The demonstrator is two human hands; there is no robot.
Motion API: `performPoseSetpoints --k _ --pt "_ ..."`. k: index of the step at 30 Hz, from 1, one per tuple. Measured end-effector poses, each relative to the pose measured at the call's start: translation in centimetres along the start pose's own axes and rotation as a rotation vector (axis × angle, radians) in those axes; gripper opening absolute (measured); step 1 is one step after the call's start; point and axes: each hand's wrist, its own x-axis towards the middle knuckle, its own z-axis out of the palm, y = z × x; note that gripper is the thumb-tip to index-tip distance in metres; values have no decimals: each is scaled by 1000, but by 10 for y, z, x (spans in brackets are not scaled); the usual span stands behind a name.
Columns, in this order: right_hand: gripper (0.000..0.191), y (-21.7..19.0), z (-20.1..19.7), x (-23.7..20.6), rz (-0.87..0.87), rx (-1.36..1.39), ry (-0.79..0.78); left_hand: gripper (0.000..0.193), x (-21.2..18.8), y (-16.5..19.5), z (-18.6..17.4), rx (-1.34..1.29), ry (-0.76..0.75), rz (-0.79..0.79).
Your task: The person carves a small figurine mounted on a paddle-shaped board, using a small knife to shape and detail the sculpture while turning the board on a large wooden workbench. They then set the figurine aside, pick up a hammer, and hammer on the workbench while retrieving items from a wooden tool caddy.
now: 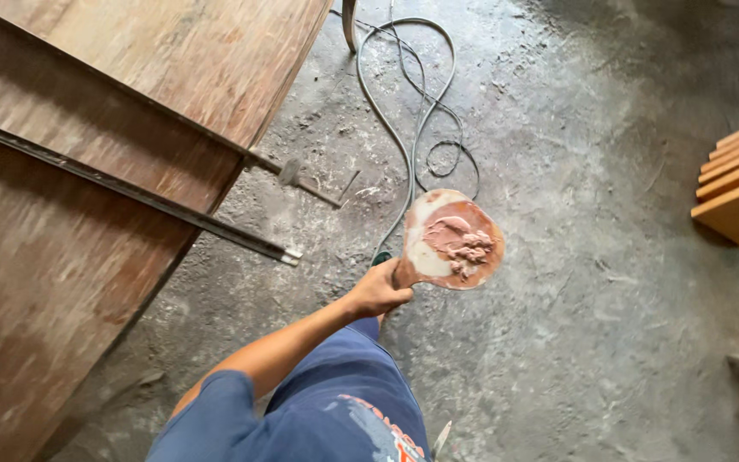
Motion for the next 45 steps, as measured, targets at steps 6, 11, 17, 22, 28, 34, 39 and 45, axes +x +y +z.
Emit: performPoseSetpoints --k 6,11,17,22,28,34,39,45 --pt "61 -21 -56 94 17 -24 25 36 125 21 34 -50 -36 -376" --pt "62 -48 -140 183 73 38 256 34 219 27 56 -148 0 -346" --pt "58 -129 -208 248 -80 57 283 40 273 32 56 -150 71 -273" --pt "55 -179 -199 284 -214 -146 21 48 287 36 38 -90 190 -328" --pt "51 -259 -208 355 -376 -442 -245 53 294 17 8 62 546 -259" --pt "48 -394 -274 466 -541 -648 -347 42 311 10 19 149 956 -406" --pt "45 -527 -296 547 -674 -724 -284 44 328 38 38 186 1200 -418" --pt "42 -659 -321 610 -840 -717 -177 31 327 54 80 33 1391 -473"
